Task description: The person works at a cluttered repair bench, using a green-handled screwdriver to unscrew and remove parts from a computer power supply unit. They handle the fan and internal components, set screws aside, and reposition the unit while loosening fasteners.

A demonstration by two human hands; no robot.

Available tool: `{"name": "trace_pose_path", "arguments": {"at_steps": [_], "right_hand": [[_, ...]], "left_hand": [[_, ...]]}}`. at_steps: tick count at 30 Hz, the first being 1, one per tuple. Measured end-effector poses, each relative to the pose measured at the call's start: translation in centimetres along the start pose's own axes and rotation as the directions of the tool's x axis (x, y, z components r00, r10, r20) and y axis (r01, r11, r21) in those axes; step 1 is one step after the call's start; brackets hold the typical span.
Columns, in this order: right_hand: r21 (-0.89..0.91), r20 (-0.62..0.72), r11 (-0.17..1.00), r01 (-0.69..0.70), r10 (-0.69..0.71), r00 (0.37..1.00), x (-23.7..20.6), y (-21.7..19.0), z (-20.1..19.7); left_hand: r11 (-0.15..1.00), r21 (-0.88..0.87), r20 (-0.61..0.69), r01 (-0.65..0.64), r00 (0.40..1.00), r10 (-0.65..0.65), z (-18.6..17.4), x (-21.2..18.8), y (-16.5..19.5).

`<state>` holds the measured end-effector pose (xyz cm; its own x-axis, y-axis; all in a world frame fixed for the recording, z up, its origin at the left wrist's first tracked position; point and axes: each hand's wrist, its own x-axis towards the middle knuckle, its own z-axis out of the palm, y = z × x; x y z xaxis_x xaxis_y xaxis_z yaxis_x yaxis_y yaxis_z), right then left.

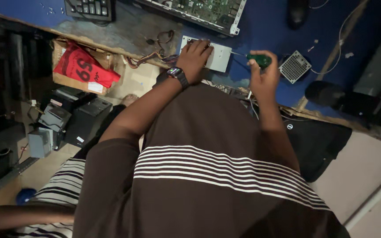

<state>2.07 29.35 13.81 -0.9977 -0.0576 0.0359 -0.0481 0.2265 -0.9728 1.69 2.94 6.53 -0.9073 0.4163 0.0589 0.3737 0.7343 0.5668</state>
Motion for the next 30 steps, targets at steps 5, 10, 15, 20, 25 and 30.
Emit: {"name": "trace_pose_path", "arguments": {"at_steps": [5,10,15,20,25,30], "right_hand": [[-0.308,0.121,0.942,0.136,-0.103,0.987,0.5,-2.3,-0.6],[-0.350,0.286,0.908,0.232,-0.132,0.949,2.2,-4.2,-1.0],[-0.340,0.257,0.932,0.122,-0.032,0.966,4.2,-6.4,0.0],[-0.644,0.235,0.763,0.059,0.124,0.964,5.3,-8.9,1.3],[-0.797,0.316,0.547,0.258,0.012,0.949,5.6,-10.3,1.8],[-0.839,0.357,0.468,0.277,0.089,0.930,5.5,-10.4,2.4]], "left_hand": [[0.999,0.016,0.017,0.037,0.999,-0.038,0.9,0.0,-0.2],[0.999,0.036,-0.012,0.038,0.999,-0.038,1.4,-0.1,-0.3],[0.996,0.029,-0.005,0.083,0.997,-0.083,1.3,0.7,0.2],[0.993,-0.015,0.013,0.120,0.993,-0.120,0.4,2.3,1.2],[0.971,-0.227,-0.132,-0.072,0.990,0.042,-0.6,4.3,2.1],[0.915,-0.345,-0.178,-0.211,0.971,0.157,-1.3,6.0,2.4]]}}
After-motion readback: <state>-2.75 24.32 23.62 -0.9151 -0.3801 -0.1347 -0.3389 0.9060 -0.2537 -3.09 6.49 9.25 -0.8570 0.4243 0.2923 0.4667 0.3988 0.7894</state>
